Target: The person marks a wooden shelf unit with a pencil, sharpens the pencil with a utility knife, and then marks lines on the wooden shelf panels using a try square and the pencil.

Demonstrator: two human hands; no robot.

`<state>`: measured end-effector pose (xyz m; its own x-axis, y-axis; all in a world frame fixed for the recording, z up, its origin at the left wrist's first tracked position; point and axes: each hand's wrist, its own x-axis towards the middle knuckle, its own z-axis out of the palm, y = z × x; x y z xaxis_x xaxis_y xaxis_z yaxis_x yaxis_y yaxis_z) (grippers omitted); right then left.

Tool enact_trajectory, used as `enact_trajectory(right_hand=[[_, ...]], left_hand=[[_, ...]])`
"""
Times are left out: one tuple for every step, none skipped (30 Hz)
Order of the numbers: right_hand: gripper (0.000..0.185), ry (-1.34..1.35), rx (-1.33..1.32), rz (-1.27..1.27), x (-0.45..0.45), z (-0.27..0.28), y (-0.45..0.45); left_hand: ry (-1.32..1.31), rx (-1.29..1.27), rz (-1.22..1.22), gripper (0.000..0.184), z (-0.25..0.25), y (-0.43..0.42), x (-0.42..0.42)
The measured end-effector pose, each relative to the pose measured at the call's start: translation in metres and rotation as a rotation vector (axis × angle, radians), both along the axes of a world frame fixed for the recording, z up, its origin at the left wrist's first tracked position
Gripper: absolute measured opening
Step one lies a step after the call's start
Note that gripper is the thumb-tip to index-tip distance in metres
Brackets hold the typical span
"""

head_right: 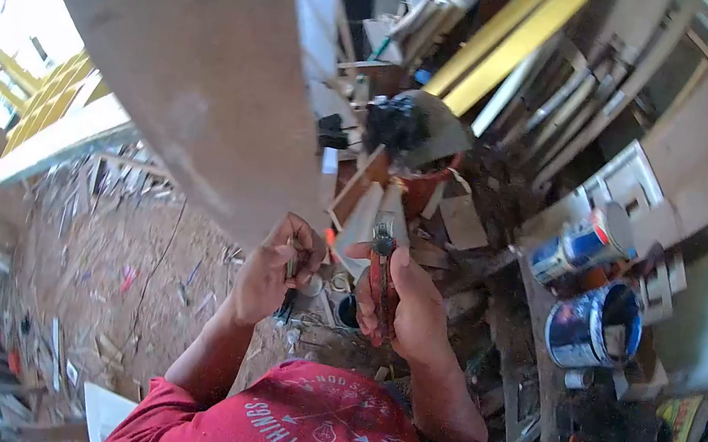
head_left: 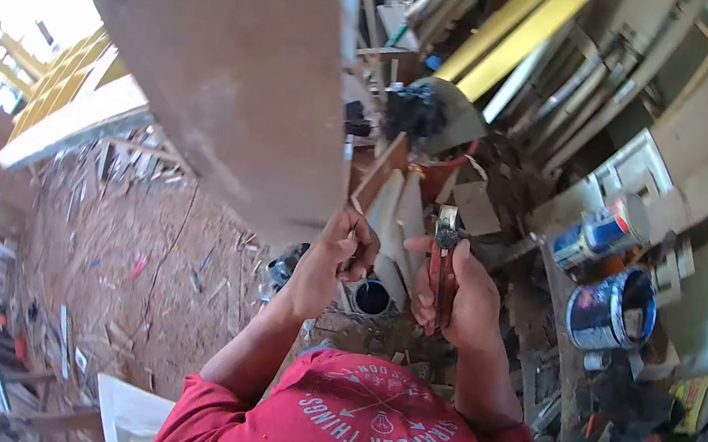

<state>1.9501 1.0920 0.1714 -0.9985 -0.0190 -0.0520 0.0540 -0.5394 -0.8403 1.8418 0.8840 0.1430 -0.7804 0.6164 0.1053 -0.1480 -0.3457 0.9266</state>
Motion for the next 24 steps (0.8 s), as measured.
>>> enact_trajectory(right_hand=[[0.074,0.018,0.026,0.049,-0.011,-0.003,-0.014],[0.074,0.035,0.049,0.100,-0.020,-0.005,-0.028],[0.070,0.055,0.148,0.115,-0.030,-0.004,-0.042],[0.065,0.081,0.245,0.129,-0.039,-0.001,-0.055],[0.060,0.109,0.342,0.144,-0.047,0.001,-0.069],[0.054,0.238,0.572,0.088,-0.055,0.002,-0.084],[0.049,0.377,0.796,0.024,-0.062,0.003,-0.099],[0.044,0.520,1.013,-0.051,-0.068,0.004,-0.112],[0.042,0.546,1.024,-0.048,-0.073,0.005,-0.124],[0.040,0.570,1.034,-0.047,-0.078,0.007,-0.135],[0.039,0.592,1.044,-0.049,-0.081,0.009,-0.144],[0.039,0.626,1.071,-0.051,-0.085,0.011,-0.152],[0.039,0.658,1.097,-0.056,-0.088,0.012,-0.158],[0.038,0.689,1.124,-0.063,-0.090,0.013,-0.163],[0.038,0.715,1.147,-0.065,-0.093,0.012,-0.167],[0.038,0.740,1.172,-0.068,-0.095,0.010,-0.170],[0.038,0.765,1.198,-0.074,-0.097,0.008,-0.171],[0.039,0.764,1.193,-0.076,-0.098,0.006,-0.172],[0.039,0.762,1.188,-0.079,-0.098,0.005,-0.172],[0.039,0.763,1.181,-0.083,-0.100,0.005,-0.168],[0.039,0.772,1.180,-0.089,-0.101,0.004,-0.166],[0.040,0.780,1.179,-0.098,-0.102,0.004,-0.163],[0.040,0.788,1.178,-0.108,-0.103,0.003,-0.160],[0.040,0.772,1.180,-0.106,-0.103,0.005,-0.157]], left_hand=[[0.055,0.033,0.021,0.031,-0.004,-0.018,-0.003],[0.033,0.134,-0.034,0.032,-0.003,-0.035,-0.007],[0.036,0.064,0.004,0.031,0.001,-0.054,-0.007],[0.037,-0.007,0.040,0.030,0.007,-0.071,-0.004],[0.035,-0.077,0.077,0.030,0.013,-0.087,-0.002],[-0.002,-0.079,0.143,0.025,0.018,-0.100,-0.001],[0.005,-0.087,0.187,0.025,0.017,-0.113,0.001],[0.012,-0.096,0.226,0.027,0.016,-0.125,0.002],[0.019,-0.105,0.262,0.029,0.015,-0.136,0.003],[0.026,-0.180,0.245,0.033,0.011,-0.154,0.002],[0.043,-0.180,0.291,0.034,0.012,-0.160,0.005],[0.062,-0.181,0.334,0.034,0.015,-0.164,0.008],[0.101,-0.221,0.366,0.035,0.019,-0.168,0.011],[0.138,-0.262,0.398,0.037,0.023,-0.173,0.015],[0.196,-0.341,0.416,0.038,0.027,-0.177,0.017],[0.254,-0.420,0.432,0.041,0.029,-0.180,0.019],[0.305,-0.421,0.428,0.044,0.025,-0.181,0.020],[0.358,-0.420,0.423,0.047,0.019,-0.182,0.019],[0.412,-0.419,0.417,0.051,0.016,-0.181,0.020],[0.407,-0.419,0.412,0.052,0.018,-0.176,0.022],[0.402,-0.419,0.401,0.053,0.021,-0.173,0.023],[0.398,-0.419,0.389,0.054,0.024,-0.170,0.024],[0.400,-0.431,0.380,0.054,0.024,-0.168,0.023],[0.402,-0.442,0.369,0.055,0.024,-0.166,0.022]])
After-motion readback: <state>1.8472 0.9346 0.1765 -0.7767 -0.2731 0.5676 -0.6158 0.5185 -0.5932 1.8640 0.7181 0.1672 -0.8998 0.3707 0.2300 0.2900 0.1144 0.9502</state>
